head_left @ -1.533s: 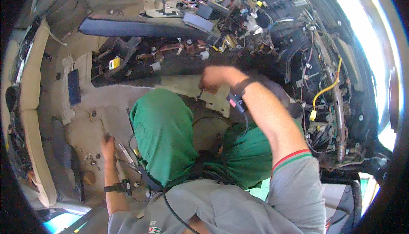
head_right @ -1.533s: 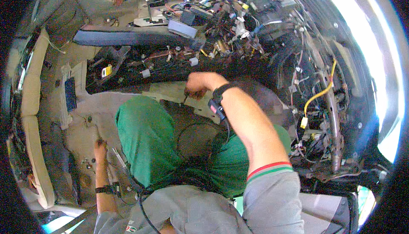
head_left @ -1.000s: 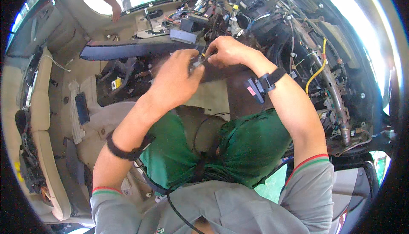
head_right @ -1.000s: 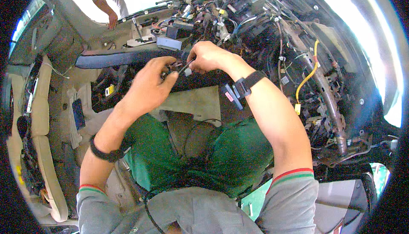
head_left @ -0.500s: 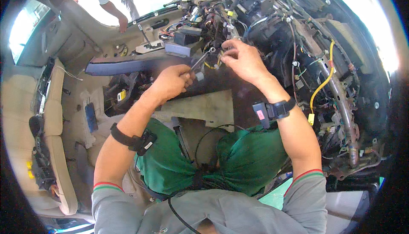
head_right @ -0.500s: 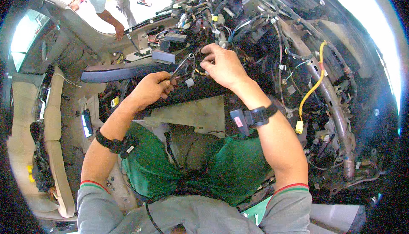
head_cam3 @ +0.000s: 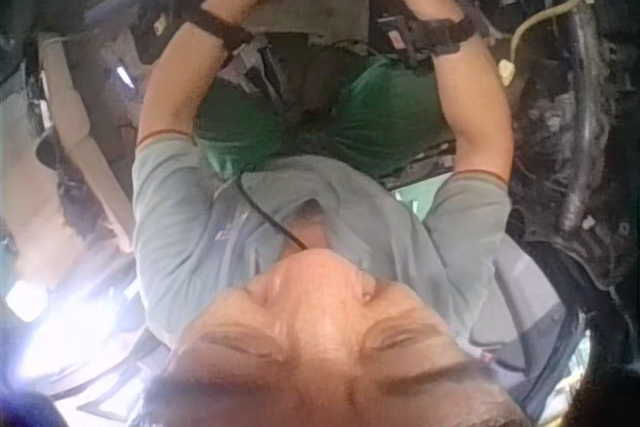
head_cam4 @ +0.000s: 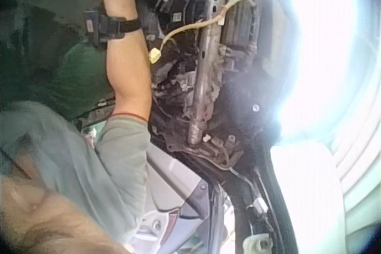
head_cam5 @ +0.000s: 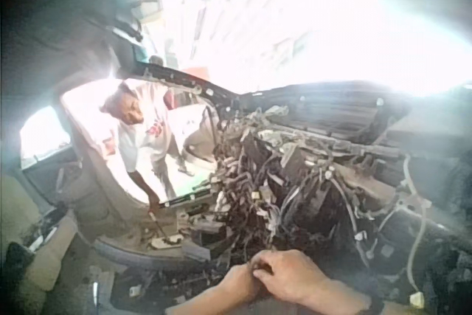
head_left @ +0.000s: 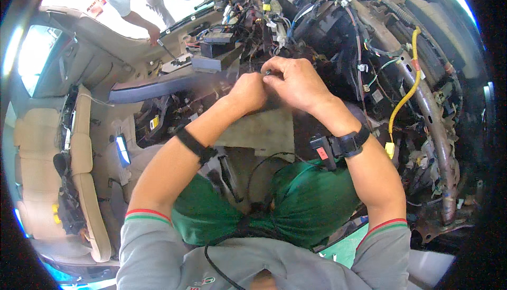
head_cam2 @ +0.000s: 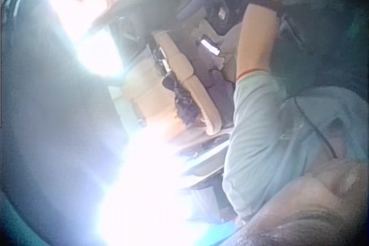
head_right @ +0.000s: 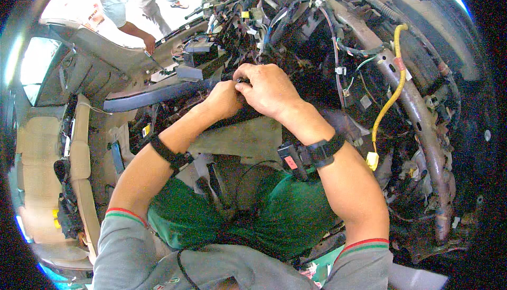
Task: The person works inside the footwell of a car with the dashboard removed, using pliers to cut and strip wires, then connects and secures wire connectors. The person manipulates multiple wire bundles and connectors by hand and with tools.
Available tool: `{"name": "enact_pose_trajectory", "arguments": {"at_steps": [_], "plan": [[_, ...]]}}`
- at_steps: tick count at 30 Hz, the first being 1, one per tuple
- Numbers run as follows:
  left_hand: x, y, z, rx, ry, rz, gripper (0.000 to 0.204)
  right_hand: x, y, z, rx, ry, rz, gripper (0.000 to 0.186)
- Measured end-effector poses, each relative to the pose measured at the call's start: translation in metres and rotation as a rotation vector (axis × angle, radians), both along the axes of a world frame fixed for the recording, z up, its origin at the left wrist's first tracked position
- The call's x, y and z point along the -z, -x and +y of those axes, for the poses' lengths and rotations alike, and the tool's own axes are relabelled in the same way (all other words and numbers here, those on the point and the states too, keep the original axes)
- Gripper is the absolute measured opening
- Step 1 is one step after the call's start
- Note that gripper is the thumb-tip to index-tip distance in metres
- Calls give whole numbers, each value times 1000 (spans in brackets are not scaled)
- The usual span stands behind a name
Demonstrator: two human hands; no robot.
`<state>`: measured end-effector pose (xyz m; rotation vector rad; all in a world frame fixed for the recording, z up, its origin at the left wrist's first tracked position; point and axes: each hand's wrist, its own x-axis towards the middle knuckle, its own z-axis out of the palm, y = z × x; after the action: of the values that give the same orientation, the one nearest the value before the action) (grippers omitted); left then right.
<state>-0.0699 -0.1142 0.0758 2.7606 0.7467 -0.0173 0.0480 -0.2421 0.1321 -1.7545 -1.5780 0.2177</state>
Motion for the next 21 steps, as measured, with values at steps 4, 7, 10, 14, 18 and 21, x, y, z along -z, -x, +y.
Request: {"name": "enact_pose_trajectory", "arguments": {"at_steps": [4, 7, 10, 14, 18, 21], "plan": [[46, -39, 16, -262, 221, -156, 42, 17, -23, -4, 196, 244, -69, 29], [87, -59, 30, -494, 360, -323, 55, 38, -50, -3, 313, 398, -114, 36], [116, -73, 43, -585, 551, -449, 55, 62, -67, 3, 305, 541, -148, 40], [128, -82, 59, -587, 751, -507, 52, 83, -72, 12, 315, 567, -103, 46], [131, -94, 67, -693, 1072, -696, 48, 91, -79, 19, 389, 541, -100, 51], [143, -110, 79, -623, 1400, -837, 40, 97, -83, 24, 457, 501, -101, 52]]}}
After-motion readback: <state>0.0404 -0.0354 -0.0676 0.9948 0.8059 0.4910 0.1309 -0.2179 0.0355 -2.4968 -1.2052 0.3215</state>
